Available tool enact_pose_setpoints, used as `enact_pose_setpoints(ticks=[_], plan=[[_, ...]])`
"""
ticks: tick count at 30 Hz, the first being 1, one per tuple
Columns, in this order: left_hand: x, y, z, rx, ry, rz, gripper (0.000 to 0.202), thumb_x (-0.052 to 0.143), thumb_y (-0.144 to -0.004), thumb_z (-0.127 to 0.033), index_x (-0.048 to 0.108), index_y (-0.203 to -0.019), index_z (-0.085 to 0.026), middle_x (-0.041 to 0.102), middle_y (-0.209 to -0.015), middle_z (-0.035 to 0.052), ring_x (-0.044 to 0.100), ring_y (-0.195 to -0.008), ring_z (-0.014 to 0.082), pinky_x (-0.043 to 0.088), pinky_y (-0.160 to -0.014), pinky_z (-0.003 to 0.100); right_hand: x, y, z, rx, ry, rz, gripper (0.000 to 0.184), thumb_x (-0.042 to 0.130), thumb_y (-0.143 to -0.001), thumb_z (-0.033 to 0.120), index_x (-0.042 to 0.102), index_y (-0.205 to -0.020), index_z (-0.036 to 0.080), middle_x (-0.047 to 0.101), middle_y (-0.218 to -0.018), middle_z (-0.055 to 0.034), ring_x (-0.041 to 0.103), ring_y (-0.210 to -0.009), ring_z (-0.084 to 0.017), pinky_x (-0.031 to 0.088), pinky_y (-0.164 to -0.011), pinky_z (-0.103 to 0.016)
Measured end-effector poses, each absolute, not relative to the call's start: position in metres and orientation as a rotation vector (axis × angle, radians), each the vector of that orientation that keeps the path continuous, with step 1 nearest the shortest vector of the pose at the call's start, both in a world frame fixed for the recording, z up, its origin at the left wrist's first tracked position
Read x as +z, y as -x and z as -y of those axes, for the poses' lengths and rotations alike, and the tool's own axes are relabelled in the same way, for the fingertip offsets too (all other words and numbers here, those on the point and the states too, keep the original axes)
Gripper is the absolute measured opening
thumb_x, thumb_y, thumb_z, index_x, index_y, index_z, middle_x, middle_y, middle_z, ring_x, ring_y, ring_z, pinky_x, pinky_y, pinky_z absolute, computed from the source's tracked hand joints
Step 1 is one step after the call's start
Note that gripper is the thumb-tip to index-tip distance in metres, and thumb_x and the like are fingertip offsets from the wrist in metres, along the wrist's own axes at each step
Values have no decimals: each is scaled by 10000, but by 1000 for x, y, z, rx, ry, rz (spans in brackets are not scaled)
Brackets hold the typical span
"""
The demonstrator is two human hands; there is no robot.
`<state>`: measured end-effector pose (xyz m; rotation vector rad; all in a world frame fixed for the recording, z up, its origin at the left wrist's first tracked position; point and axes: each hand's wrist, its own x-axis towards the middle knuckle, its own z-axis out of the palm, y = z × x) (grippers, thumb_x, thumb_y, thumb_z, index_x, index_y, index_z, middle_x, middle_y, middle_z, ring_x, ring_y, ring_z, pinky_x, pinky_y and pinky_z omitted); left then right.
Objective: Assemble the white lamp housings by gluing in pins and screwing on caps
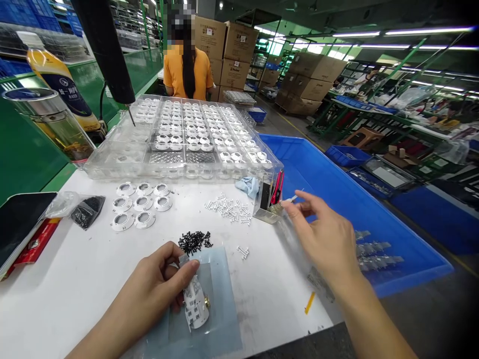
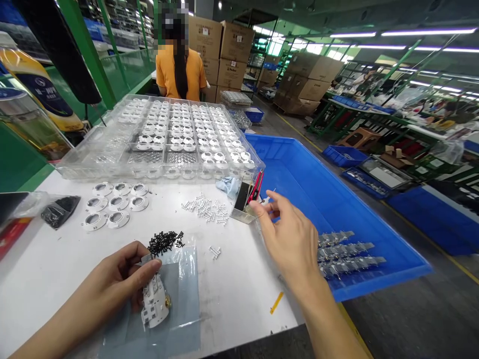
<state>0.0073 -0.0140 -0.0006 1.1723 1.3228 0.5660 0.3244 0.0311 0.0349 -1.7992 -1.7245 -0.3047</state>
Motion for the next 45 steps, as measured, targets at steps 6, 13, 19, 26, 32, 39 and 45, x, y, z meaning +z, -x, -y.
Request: enact_pose_setpoints(ticks=[6, 13, 19, 26, 32, 39, 45], plan=[[2, -8, 14, 559, -1170, -1340, 379, 649, -878, -592, 526, -849, -235, 607, -537, -52, 625, -512, 200, 470, -553, 284, 7, -287, 14, 34, 1843, 1962, 395, 553, -972, 564, 680, -1140, 230, 726, -905, -37, 700, -733, -206, 523, -552, -309], [5, -9, 13, 581, -1178, -1321, 364, 652, -879, -576, 521, -842, -238, 632, -532, -44, 629, -508, 205, 463, -542, 281, -11, -252, 31, 68, 1759, 2050, 208, 569, -987, 432, 660, -933, 253, 699, -911, -26, 704, -771, -202, 512, -510, -288], [2, -7, 14, 597, -1149, -1295, 368, 628, -908, -579, 493, -857, -240, 633, -523, -50, 625, -492, 186, 471, -511, 261, -10, -255, 47, 159, 1575, 2202, 261, 615, -956, 450, 639, -1145, 272, 685, -1079, -70, 695, -950, -243, 591, -630, -320], [0, -6, 16, 627, -1143, -1280, 350, 624, -922, -564, 507, -870, -238, 624, -533, -55, 625, -492, 179, 491, -509, 265, -11, -250, 42, 242, 1597, 2182, 244, 554, -999, 453, 649, -1157, 292, 702, -1065, -46, 691, -953, -247, 597, -686, -368], [-2, -4, 15, 632, -1133, -1262, 366, 632, -916, -575, 492, -878, -239, 605, -550, -64, 625, -505, 175, 479, -513, 270, -4, -240, 45, 378, 1389, 2149, 174, 613, -986, 271, 676, -1147, 283, 697, -1006, -28, 676, -915, -197, 590, -735, -318], [-3, -2, 15, 640, -1159, -1259, 341, 638, -925, -539, 487, -886, -235, 555, -500, -80, 616, -494, 176, 458, -504, 262, 8, -232, 55, 597, 836, 2276, 537, 635, -869, -36, 597, -1354, 192, 660, -941, -77, 608, -848, -182, 568, -668, -290], [-1, -2, 15, 641, -1179, -1252, 333, 645, -927, -527, 497, -886, -232, 578, -504, -72, 619, -494, 174, 478, -513, 265, -1, -227, 53, 590, 801, 2284, 558, 615, -851, -86, 594, -1358, 147, 653, -948, -99, 572, -858, -181, 563, -669, -288]])
